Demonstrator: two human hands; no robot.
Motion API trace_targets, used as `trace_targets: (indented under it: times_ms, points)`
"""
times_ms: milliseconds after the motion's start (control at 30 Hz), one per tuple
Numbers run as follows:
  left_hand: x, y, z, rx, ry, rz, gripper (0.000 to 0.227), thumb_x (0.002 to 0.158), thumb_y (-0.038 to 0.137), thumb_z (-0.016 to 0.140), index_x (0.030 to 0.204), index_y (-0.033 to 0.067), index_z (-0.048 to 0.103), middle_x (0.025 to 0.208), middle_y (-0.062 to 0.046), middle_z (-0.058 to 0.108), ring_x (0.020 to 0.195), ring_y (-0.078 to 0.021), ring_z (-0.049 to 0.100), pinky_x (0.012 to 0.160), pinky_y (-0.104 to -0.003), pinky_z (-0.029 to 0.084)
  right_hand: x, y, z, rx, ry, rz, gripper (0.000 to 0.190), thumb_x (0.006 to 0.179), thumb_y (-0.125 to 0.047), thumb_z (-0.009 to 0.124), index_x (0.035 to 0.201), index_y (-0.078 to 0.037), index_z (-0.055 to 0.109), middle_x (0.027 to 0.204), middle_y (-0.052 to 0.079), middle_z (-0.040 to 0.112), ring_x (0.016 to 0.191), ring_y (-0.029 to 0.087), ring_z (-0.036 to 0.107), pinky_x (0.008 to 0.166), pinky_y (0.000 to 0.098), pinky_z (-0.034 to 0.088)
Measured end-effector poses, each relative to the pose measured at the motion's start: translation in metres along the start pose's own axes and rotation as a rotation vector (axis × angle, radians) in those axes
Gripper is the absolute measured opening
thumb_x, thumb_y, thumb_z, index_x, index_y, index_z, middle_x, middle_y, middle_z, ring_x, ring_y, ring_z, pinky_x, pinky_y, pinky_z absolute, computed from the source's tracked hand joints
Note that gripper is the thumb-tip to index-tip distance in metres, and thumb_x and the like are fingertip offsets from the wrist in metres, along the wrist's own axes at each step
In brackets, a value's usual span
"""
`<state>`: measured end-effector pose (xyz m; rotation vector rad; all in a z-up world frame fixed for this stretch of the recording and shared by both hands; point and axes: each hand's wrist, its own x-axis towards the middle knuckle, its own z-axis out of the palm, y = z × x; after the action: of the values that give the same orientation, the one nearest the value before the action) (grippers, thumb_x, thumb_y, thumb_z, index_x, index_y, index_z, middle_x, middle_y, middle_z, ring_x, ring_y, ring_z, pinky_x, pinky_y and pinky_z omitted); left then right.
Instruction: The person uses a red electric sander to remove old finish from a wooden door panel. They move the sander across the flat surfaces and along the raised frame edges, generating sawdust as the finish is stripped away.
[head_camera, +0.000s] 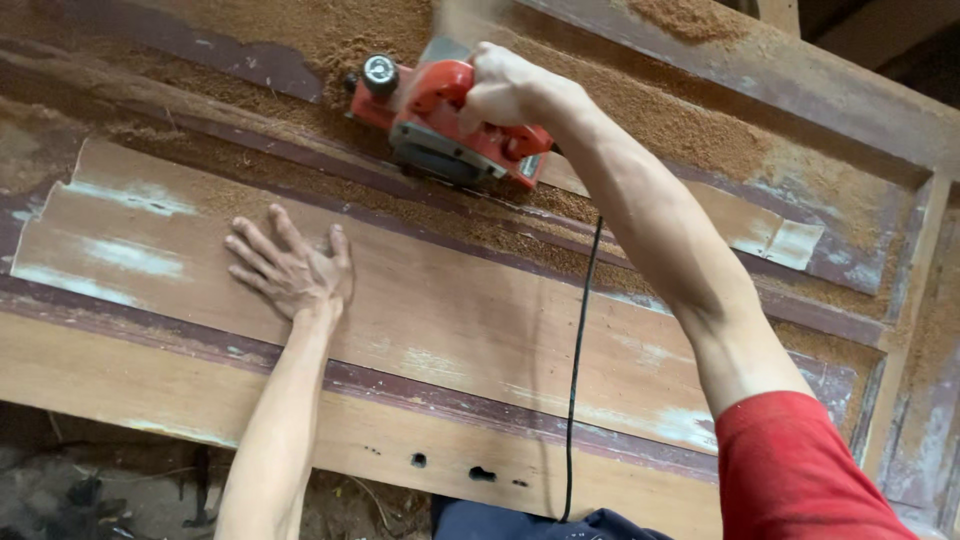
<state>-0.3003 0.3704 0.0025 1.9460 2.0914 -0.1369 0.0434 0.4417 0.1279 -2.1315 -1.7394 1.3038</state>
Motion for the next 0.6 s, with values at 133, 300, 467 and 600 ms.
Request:
trace_targets:
  times_ms: [133,300,467,600]
  points:
    - [0.003,0.001,0.001,0.011,0.002,-0.006,0.09,0.101,0.073,0.031,0.168,0.0213,0.0,0.17,-0.028,-0.008,0.157,-0.0498,-0.005,0.125,-0.069,0.0,0.009,-0.012,0.004,0.056,0.023,-0.029,0.029,0.063,-0.008,0.076,0.091,-0.002,0.076,0.076,0.01,0.075,0.063,0.018,0.071,0.059,0.0364,0.06]
    - [0.004,-0.003,0.003,0.027,-0.016,-0.01,0.093,0.098,0.074,0.03,0.168,0.0208,-0.001,0.169,-0.028,-0.009,0.157,-0.0499,-0.005,0.125,-0.067,-0.001,0.025,-0.024,0.01,0.064,0.032,-0.015,0.027,0.064,-0.01,0.077,0.089,-0.001,0.075,0.076,0.01,0.074,0.064,0.018,0.072,0.058,0.0369,0.059]
    - [0.012,-0.006,0.001,0.041,-0.065,-0.004,0.094,0.097,0.075,0.031,0.166,0.0173,0.001,0.168,-0.027,-0.009,0.154,-0.0496,-0.007,0.119,-0.069,-0.003,0.036,-0.034,0.012,0.049,0.039,-0.036,0.024,0.065,-0.012,0.08,0.086,-0.001,0.075,0.074,0.009,0.072,0.061,0.018,0.069,0.057,0.0354,0.058]
    - [0.066,-0.045,-0.022,-0.05,0.004,0.077,0.097,0.093,0.076,0.032,0.166,0.0158,0.009,0.171,-0.018,-0.006,0.159,-0.0394,-0.006,0.124,-0.064,-0.004,0.048,-0.043,0.013,0.096,0.006,-0.086,0.019,0.066,-0.01,0.075,0.083,0.0,0.075,0.07,0.01,0.073,0.059,0.017,0.07,0.054,0.0343,0.058]
